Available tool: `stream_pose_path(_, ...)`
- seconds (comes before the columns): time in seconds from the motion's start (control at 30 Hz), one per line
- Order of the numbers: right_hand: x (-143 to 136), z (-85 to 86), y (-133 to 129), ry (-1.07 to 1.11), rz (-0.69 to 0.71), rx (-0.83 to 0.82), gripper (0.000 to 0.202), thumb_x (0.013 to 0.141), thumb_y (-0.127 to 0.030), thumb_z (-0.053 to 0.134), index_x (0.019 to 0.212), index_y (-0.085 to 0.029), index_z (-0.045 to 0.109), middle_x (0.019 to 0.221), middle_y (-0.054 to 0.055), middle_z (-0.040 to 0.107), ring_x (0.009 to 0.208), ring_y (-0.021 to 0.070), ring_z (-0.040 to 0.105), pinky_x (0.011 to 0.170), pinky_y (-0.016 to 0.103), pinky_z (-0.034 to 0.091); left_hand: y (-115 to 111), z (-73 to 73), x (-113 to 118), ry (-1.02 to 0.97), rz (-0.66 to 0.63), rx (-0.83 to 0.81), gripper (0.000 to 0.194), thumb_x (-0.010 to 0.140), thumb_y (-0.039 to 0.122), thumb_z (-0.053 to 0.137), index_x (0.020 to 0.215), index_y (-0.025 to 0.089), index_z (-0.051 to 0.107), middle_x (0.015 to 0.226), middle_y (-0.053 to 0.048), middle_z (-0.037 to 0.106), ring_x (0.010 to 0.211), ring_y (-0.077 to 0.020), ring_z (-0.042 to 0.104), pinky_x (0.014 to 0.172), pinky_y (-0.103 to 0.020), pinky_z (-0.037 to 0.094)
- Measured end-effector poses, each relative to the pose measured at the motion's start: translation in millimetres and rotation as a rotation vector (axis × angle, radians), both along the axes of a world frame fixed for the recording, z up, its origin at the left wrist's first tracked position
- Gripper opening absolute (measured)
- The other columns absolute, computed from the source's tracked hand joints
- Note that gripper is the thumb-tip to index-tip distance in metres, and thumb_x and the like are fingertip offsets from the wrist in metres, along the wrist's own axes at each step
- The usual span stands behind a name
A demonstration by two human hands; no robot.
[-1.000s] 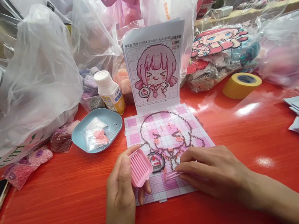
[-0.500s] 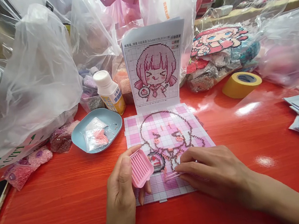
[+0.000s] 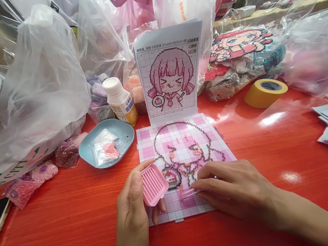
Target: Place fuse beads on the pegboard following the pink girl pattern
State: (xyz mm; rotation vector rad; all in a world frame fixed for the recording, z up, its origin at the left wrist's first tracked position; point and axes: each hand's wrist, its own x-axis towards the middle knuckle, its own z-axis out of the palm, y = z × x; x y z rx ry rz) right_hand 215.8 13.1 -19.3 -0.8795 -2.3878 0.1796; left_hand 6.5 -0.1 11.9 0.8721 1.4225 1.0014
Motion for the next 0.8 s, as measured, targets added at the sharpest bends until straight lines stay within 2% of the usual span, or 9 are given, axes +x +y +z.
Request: stream_pose_path(0.8, 0.5, -0.7, 1.2, -0.012, 0.008, 0.009, 0.011, 0.09, -0.016, 0.05, 0.095, -0.02, 0.059, 0.078, 0.0, 0.06, 0.061, 0.0094, 0.054, 0.051, 0.022, 0.037, 0.1, 0.5, 1.3, -0.003, -0.009, 0.026, 0.053, 0.089, 0.057, 0.036, 0.119, 0.017, 0.056, 0.049, 0.002, 0.055, 0.045, -0.0127, 0.039, 0.044, -0.022, 0.034)
